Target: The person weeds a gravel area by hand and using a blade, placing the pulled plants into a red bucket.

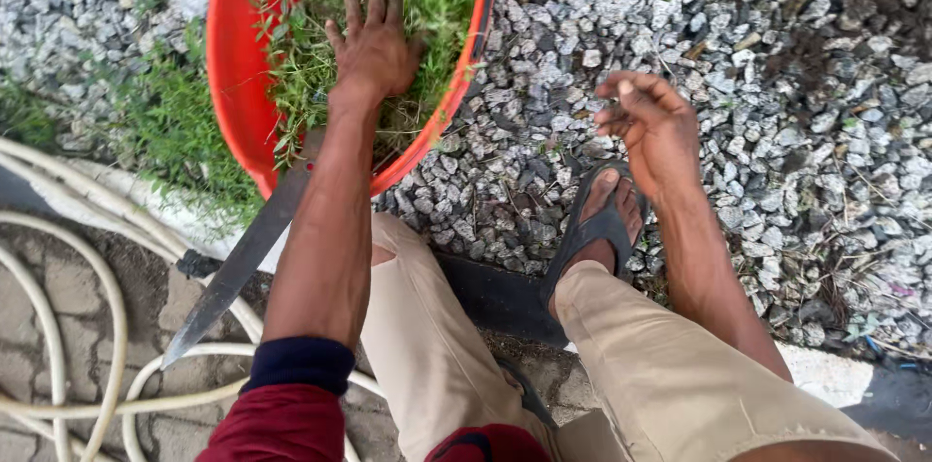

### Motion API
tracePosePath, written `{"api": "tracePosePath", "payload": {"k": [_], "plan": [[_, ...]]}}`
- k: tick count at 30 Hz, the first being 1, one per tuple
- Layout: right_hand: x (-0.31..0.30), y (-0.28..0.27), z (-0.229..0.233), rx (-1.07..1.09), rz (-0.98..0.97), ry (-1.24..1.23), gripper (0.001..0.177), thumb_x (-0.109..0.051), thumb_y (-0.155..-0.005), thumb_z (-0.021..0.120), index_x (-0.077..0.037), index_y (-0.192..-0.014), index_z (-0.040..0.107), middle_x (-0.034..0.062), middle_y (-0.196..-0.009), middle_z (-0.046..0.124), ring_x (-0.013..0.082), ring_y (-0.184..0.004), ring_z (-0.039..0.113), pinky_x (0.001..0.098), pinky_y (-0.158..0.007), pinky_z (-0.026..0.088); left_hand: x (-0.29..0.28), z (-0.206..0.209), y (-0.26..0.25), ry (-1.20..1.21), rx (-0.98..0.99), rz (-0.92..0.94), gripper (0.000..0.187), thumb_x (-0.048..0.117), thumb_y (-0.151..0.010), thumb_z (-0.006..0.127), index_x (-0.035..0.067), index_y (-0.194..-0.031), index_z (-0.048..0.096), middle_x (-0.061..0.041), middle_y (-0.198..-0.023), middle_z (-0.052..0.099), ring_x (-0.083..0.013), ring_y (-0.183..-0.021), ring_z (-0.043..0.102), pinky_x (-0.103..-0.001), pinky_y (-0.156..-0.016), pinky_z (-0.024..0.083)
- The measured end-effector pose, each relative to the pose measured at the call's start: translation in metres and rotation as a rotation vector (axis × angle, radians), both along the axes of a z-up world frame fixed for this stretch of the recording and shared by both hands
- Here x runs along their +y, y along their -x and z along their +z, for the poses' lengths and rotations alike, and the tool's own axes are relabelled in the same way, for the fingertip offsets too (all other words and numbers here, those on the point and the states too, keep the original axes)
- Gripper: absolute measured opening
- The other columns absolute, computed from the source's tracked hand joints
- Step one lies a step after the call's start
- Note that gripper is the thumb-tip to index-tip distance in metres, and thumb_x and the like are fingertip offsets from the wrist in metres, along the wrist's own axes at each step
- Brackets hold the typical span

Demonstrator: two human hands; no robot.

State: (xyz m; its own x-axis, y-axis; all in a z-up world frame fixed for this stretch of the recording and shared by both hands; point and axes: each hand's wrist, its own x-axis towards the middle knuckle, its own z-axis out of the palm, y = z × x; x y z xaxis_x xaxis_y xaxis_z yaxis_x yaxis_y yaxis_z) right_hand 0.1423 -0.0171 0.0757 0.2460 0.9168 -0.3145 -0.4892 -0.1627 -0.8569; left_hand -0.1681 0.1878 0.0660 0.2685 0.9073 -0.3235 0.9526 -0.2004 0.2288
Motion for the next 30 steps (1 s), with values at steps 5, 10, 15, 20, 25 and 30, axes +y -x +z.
{"api": "tracePosePath", "payload": {"k": [5, 10, 15, 20, 25, 30], "plan": [[-0.022, -0.010, -0.027, -0.096, -0.002, 0.227, 0.018, -0.006, -0.102, 0.059, 0.000, -0.116, 0.068, 0.0139, -0.106, 0.073, 0.0165, -0.076, 0.068, 0.0309, -0.066, 0.056, 0.018, -0.015, -0.023, 0.138, 0.471, -0.143, 0.050, 0.027, -0.103, 0.048, 0.009, -0.150, 0.050, -0.006, -0.174, -0.008, -0.0452, -0.155, -0.015, -0.076, -0.116, -0.001], [-0.024, -0.010, -0.055, -0.118, 0.059, 0.388, 0.021, -0.008, -0.097, 0.059, -0.003, -0.115, 0.069, 0.0107, -0.100, 0.075, 0.0159, -0.072, 0.068, 0.0317, -0.063, 0.058, 0.002, 0.087, -0.053, 0.154, 0.403, -0.125, 0.054, 0.033, -0.092, 0.064, 0.014, -0.142, 0.055, -0.004, -0.171, 0.005, -0.0487, -0.152, 0.001, -0.079, -0.114, 0.004], [-0.017, -0.047, -0.095, -0.561, 0.077, 0.513, 0.018, -0.012, -0.097, 0.067, -0.003, -0.111, 0.071, 0.0119, -0.098, 0.073, 0.0163, -0.072, 0.068, 0.0324, -0.063, 0.057, -0.051, 0.172, -0.054, -0.204, -0.120, -0.009, 0.065, 0.023, -0.088, 0.080, 0.010, -0.146, 0.055, -0.023, -0.151, 0.049, -0.0436, -0.136, 0.048, -0.057, -0.112, 0.038], [0.006, -0.096, -0.141, -1.163, -0.080, 0.146, 0.016, -0.006, -0.097, 0.071, -0.001, -0.113, 0.073, 0.0159, -0.102, 0.074, 0.0215, -0.080, 0.072, 0.0363, -0.069, 0.059, -0.085, 0.128, -0.111, -0.616, -0.719, -0.305, 0.031, 0.009, -0.111, 0.069, 0.005, -0.141, 0.059, -0.016, -0.139, 0.064, -0.0309, -0.133, 0.061, -0.042, -0.117, 0.049], [0.059, -0.109, -0.147, -1.501, 0.108, 0.227, 0.021, -0.012, -0.089, 0.080, 0.002, -0.102, 0.073, 0.0233, -0.094, 0.068, 0.0312, -0.068, 0.068, 0.0451, -0.055, 0.055, -0.108, 0.014, -0.181, -0.170, -0.692, -0.270, 0.027, 0.015, -0.097, 0.069, 0.004, -0.122, 0.071, -0.019, -0.119, 0.072, -0.0322, -0.107, 0.068, -0.046, -0.096, 0.054], [0.105, -0.102, -0.129, -1.424, 0.114, -0.042, 0.007, -0.007, -0.093, 0.073, 0.000, -0.093, 0.070, 0.0194, -0.086, 0.066, 0.0323, -0.071, 0.067, 0.0467, -0.063, 0.056, -0.108, -0.076, -0.174, 0.043, -0.431, -0.059, 0.043, 0.025, -0.095, 0.069, 0.006, -0.133, 0.062, -0.019, -0.138, 0.059, -0.0354, -0.130, 0.053, -0.051, -0.112, 0.043]]}}
